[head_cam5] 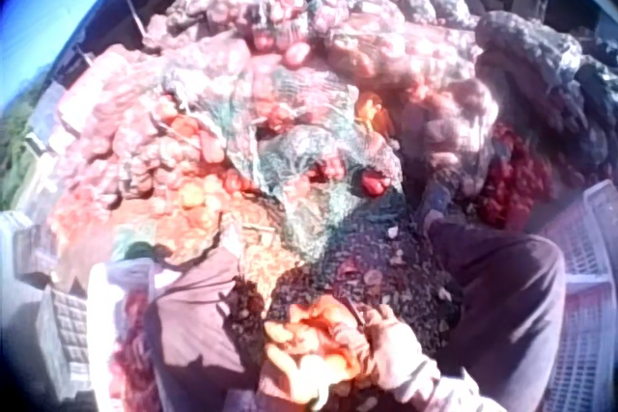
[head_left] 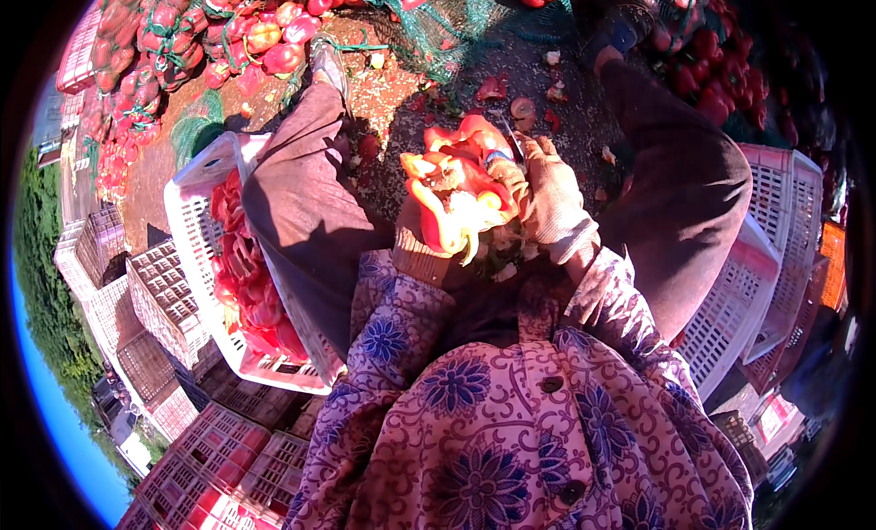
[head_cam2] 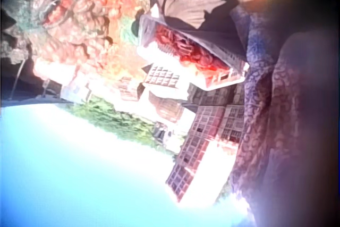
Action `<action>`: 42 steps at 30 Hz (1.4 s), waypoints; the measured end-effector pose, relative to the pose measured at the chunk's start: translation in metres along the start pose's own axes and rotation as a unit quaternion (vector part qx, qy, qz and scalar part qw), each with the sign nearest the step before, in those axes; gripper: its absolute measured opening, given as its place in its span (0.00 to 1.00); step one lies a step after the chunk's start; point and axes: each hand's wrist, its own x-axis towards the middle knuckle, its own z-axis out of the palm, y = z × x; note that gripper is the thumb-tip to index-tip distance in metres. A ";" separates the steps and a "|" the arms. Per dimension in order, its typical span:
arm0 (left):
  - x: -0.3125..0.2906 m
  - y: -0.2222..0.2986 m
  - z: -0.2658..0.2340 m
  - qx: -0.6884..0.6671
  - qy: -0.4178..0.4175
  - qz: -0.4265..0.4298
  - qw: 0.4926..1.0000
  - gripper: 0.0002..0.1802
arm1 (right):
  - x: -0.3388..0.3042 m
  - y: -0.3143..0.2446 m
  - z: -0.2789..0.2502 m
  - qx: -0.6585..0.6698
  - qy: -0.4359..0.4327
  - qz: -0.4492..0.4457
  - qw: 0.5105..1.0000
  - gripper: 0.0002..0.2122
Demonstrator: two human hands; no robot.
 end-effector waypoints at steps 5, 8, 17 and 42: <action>0.009 0.007 0.001 -0.035 -0.025 -0.021 0.999 0.32 | -0.022 -0.037 -0.035 0.125 -0.084 -0.244 0.958 0.26; 0.008 0.011 0.005 -0.030 -0.073 -0.074 0.994 0.32 | -0.021 -0.028 -0.027 -0.043 -0.064 -0.354 0.932 0.28; -0.008 0.011 0.011 -0.062 -0.058 -0.115 0.990 0.33 | -0.012 -0.040 -0.034 0.063 -0.243 -0.153 0.956 0.17; -0.020 0.023 0.023 0.471 -0.026 0.010 0.882 0.27 | -0.021 0.011 0.020 0.391 -0.092 0.206 0.893 0.25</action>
